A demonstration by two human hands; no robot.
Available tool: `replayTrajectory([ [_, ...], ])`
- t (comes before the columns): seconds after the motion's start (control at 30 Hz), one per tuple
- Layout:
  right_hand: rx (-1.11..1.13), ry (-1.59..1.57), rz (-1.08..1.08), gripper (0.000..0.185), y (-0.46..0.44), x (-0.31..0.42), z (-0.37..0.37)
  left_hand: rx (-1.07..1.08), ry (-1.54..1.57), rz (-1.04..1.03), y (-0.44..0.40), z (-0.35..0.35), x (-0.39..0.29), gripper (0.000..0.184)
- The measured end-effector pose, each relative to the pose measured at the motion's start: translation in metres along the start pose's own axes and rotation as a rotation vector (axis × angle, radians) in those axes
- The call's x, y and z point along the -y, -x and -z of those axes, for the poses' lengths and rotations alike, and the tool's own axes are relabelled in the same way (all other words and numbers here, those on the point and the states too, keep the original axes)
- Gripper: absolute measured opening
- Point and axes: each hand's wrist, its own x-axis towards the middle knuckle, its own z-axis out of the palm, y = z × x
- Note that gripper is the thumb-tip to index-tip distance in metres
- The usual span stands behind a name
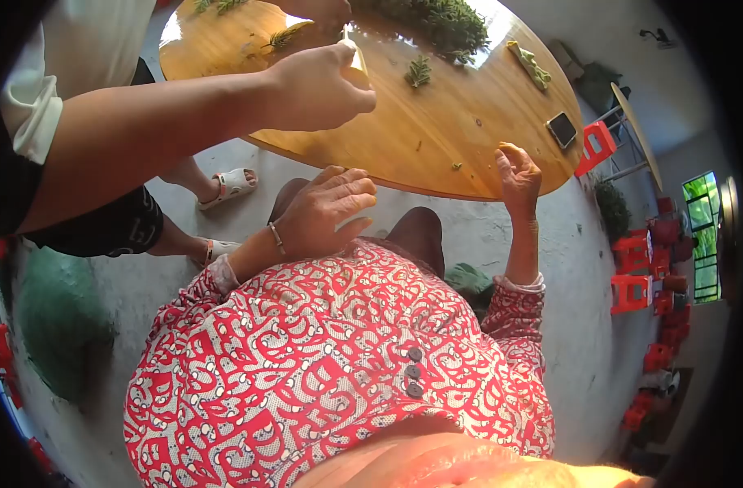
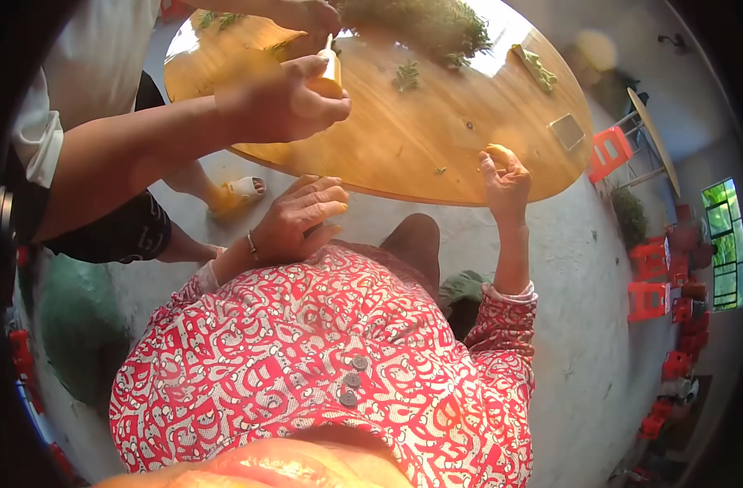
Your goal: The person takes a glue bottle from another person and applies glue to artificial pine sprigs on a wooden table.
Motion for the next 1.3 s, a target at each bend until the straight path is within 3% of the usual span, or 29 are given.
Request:
replayTrajectory([
  [0.37, -0.098, 0.046, -0.001, 0.022, 0.0, 0.013, -0.001, 0.111, -0.145, -0.064, -0.042, 0.009, -0.01, 0.028],
  [0.67, -0.127, 0.097, 0.109, 0.018, 0.009, 0.032, 0.013, 0.038, -0.23, -0.088, -0.034, 0.018, -0.032, 0.025],
  [1.3, -0.179, 0.14, 0.139, 0.019, 0.021, 0.061, 0.028, -0.122, -0.345, -0.194, -0.023, 0.006, -0.044, 0.02],
])
